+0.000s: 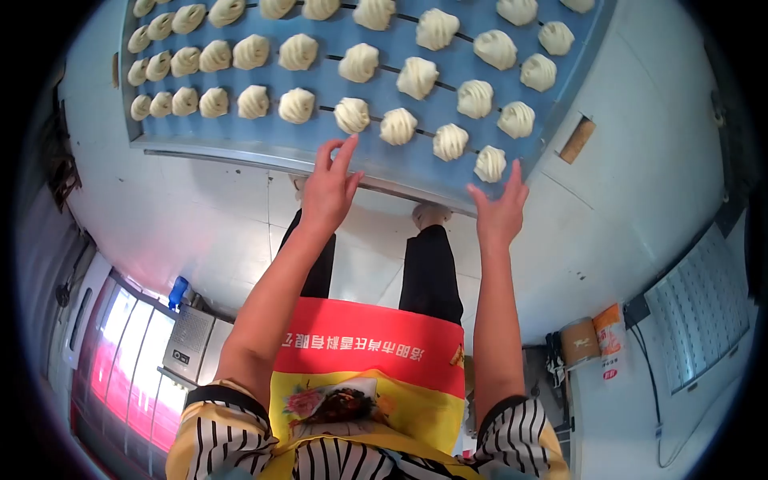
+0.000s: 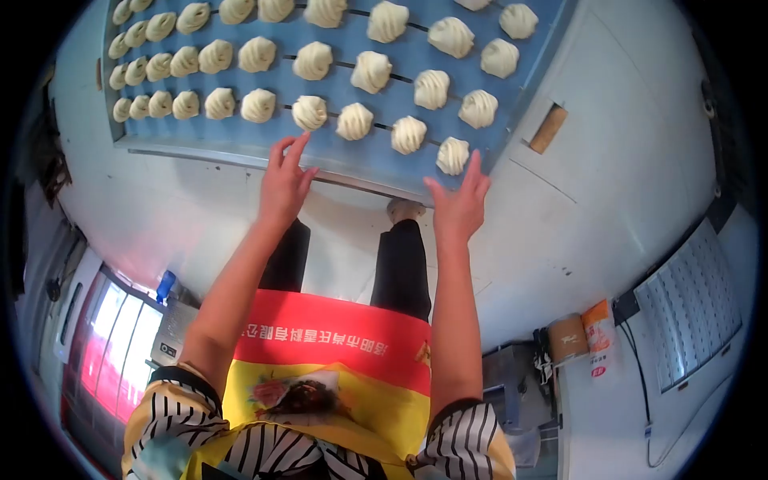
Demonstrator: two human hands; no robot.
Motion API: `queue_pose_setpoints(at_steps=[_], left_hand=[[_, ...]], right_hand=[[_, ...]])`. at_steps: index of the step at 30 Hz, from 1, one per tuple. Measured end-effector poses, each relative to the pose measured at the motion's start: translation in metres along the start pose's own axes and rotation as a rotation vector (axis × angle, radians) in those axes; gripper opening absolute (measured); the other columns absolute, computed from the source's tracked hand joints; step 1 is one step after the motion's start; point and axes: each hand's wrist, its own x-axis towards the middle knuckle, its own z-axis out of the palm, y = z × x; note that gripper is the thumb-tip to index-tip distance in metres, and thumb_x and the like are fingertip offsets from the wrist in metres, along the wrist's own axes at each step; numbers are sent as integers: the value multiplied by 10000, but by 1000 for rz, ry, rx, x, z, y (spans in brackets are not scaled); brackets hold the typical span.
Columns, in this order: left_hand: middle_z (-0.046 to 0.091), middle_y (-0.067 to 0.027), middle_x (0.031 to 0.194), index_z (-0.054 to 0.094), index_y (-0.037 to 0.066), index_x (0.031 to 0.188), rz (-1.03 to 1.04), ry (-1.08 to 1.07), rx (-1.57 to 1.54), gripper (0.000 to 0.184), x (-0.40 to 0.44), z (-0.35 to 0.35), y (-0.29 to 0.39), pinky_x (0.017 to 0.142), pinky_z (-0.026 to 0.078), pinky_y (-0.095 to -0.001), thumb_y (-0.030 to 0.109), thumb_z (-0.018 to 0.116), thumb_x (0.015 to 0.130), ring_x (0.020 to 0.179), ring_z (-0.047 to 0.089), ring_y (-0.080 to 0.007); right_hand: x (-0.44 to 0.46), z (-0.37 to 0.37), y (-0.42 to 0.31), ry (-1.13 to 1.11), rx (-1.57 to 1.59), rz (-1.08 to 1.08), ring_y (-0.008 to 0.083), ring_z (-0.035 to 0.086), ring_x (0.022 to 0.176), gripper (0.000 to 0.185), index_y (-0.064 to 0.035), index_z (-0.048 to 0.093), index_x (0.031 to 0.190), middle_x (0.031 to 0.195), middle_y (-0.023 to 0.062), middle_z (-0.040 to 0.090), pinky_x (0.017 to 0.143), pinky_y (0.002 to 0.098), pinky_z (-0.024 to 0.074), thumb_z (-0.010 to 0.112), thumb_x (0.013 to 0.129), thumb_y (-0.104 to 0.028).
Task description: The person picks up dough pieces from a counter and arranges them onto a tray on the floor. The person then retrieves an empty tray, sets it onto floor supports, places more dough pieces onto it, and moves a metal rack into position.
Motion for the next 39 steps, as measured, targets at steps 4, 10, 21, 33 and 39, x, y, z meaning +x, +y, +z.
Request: queue_pose_setpoints(at_steps=[4,10,21,33,39], left_hand=[[451,-103,1209,428,194,1303,-79,58,52,593,25,-9,-7,629,490,-388,108,664,766,770,589,-291],[469,-110,1183,499,200,1229,164,52,116,517,68,8,-42,660,496,-394,95,636,742,838,592,-314],[499,-130,1189,530,199,1222,272,-49,115,498,71,-1,-61,773,484,-377,25,583,758,982,568,-314],[422,-135,1293,408,225,1327,241,-98,74,634,46,3,8,679,505,-395,123,657,753,888,601,-321],[457,-138,1231,436,191,1305,206,-76,20,618,64,58,-3,694,504,-378,41,644,742,870,606,-316]], right_hand=[[-20,20,-43,-130,62,-360,305,559,983,764,-129,393,1322,1165,109,469,746,384,489,768,664,-227],[11,80,-114,-155,-31,-423,323,572,949,699,-74,425,1263,1177,127,459,736,401,488,763,672,-231],[22,109,-95,-181,-46,-467,326,580,919,563,-39,515,1174,1089,139,515,739,398,488,752,676,-152],[14,51,-47,-4,-141,-312,309,560,976,734,-112,436,1272,1190,99,477,732,404,493,779,643,-271],[35,65,-22,-89,-90,-380,331,578,938,612,-84,493,1204,1145,125,492,764,403,485,763,661,-164]])
